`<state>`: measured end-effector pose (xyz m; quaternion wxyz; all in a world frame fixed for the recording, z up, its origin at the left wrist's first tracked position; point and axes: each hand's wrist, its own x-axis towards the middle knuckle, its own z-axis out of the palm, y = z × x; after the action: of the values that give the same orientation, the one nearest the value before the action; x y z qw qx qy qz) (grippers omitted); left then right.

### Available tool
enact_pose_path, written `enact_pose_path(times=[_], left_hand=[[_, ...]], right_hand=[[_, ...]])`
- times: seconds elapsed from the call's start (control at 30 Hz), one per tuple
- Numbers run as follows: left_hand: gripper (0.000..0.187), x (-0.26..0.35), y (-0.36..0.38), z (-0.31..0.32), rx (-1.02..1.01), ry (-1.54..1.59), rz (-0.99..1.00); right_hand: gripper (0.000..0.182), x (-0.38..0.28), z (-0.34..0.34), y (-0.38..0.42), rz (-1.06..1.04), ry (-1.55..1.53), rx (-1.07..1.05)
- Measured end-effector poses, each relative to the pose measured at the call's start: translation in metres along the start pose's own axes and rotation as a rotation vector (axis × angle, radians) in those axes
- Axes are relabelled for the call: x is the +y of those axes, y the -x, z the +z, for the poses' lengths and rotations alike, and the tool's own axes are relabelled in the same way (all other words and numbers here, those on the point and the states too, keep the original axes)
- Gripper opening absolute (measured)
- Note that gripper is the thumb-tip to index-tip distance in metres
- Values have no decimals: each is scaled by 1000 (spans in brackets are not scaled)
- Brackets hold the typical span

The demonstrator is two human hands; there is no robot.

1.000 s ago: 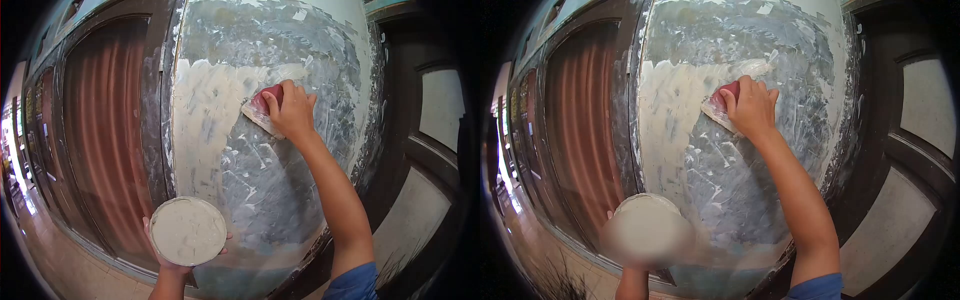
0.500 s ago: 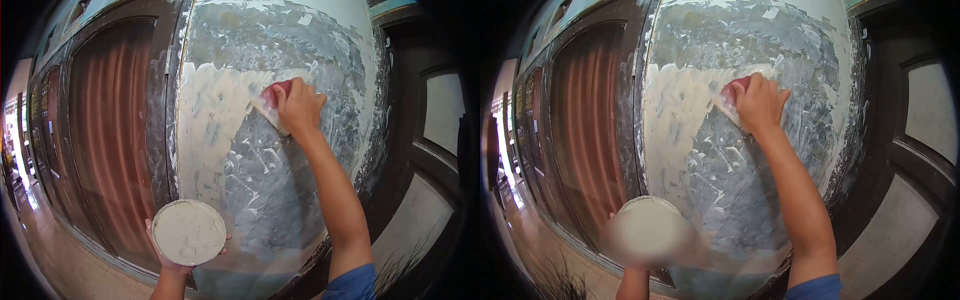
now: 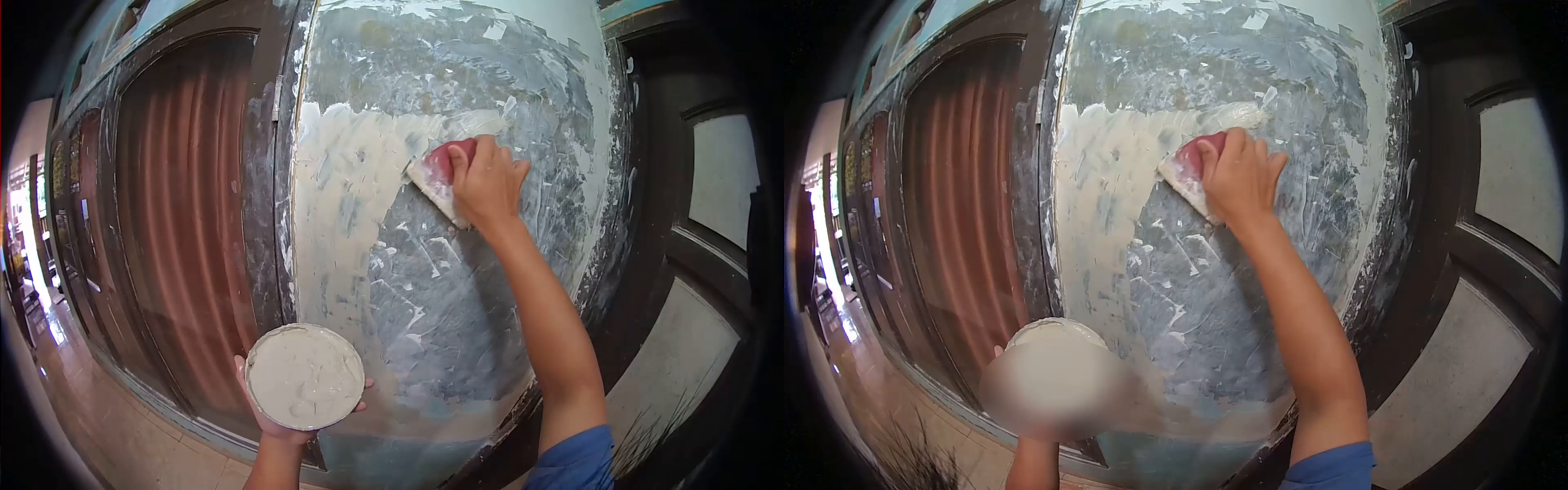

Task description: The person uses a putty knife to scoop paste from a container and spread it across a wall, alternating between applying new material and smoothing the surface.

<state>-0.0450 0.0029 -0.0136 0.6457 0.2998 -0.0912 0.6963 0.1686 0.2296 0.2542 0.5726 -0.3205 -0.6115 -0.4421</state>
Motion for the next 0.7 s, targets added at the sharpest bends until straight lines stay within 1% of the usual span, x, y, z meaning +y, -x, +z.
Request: enact_pose_path(times=[0.03,0.07,0.1,0.17,0.2,0.23,0.3,0.33,0.37,0.47,0.5,0.57,0.6,0.63,0.7], left_hand=[[116,0,0,1,3,2,-1],[116,0,0,2,7,3,-4],[116,-1,0,3,7,3,-5],[115,-2,-1,6,14,29,-22],[115,-1,-1,5,12,26,-24],[115,0,0,3,8,4,-16],[115,2,3,2,6,-19,-8],[115,3,4,3,19,-20,10],[115,4,5,3,30,-21,29],[114,5,4,2,58,-40,39],[114,3,4,4,58,-37,35],[114,2,4,7,49,7,37],[114,1,3,8,48,6,32],[114,2,4,7,39,-20,22],[114,6,7,4,30,-48,11]], right_hand=[[40,-6,0,3,0,-48,1],[40,-11,-1,4,10,-83,-63],[40,-12,1,3,11,-82,-63],[40,-11,9,-2,-12,19,-34],[40,-8,6,-9,37,47,-47],[40,-5,1,-14,38,47,-47],[41,0,-9,-20,258,-17,-73],[42,4,-11,-19,285,-81,-96],[42,1,-13,-15,283,-82,-94],[44,-7,-3,8,102,-115,-109],[44,-9,2,11,101,-111,-111],[43,-10,9,17,32,-43,-90],[41,-5,12,13,25,6,-9],[41,2,11,9,29,9,-8],[41,11,6,2,197,-2,-7]])
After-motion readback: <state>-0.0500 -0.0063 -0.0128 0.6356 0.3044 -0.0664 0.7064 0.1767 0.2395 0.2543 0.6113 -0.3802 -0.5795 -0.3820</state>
